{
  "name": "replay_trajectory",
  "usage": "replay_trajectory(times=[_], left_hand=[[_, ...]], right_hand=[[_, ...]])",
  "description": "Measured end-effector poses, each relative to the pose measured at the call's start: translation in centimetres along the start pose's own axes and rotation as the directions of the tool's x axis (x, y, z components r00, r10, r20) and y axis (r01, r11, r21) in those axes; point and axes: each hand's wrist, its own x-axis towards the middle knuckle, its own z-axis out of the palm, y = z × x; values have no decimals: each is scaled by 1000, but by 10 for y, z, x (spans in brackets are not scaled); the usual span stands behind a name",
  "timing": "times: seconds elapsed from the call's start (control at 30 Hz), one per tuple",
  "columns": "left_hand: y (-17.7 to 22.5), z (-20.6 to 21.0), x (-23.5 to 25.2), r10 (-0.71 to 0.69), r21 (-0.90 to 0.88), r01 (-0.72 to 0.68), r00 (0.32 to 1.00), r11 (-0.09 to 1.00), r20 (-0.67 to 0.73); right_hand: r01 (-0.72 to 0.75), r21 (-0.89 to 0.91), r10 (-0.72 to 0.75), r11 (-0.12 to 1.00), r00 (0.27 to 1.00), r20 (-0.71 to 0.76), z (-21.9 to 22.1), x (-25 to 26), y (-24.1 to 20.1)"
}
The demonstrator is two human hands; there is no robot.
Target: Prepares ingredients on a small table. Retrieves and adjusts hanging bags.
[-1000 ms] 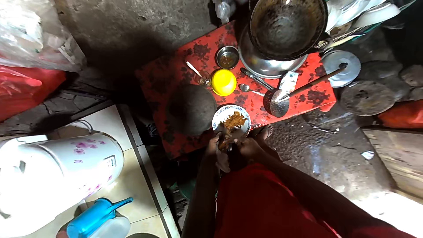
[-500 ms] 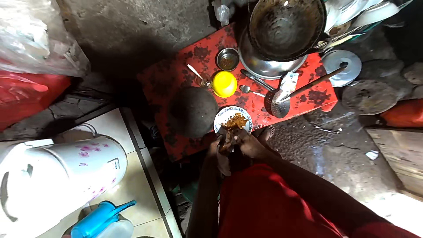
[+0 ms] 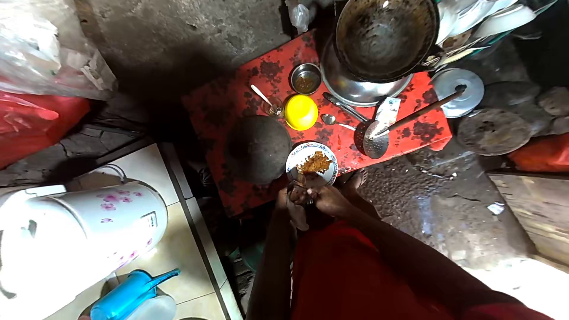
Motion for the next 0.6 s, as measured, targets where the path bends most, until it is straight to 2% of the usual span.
replay_trajectory(times=[0.17,0.27,0.37,0.5,0.6], left_hand=[[12,-9,1,-9,44,6,998,999,56],[6,-4,5,-37,81,31,996,996,76],[0,-4,4,-39,120,37,999,992,19],[3,-4,1,8,119,-10,1000,993,15],[2,-5,3,-22,118,13,997,993,74]], right_hand=[[70,39,-68,997,996,-61,-6,-13,-10],[18,20,-16,1000,998,-66,-7,-1,3],[-54,20,56,998,995,-82,-8,19,10],[18,10,-17,1000,998,-68,-3,-10,3],[-45,36,47,998,998,-49,-2,1,16]])
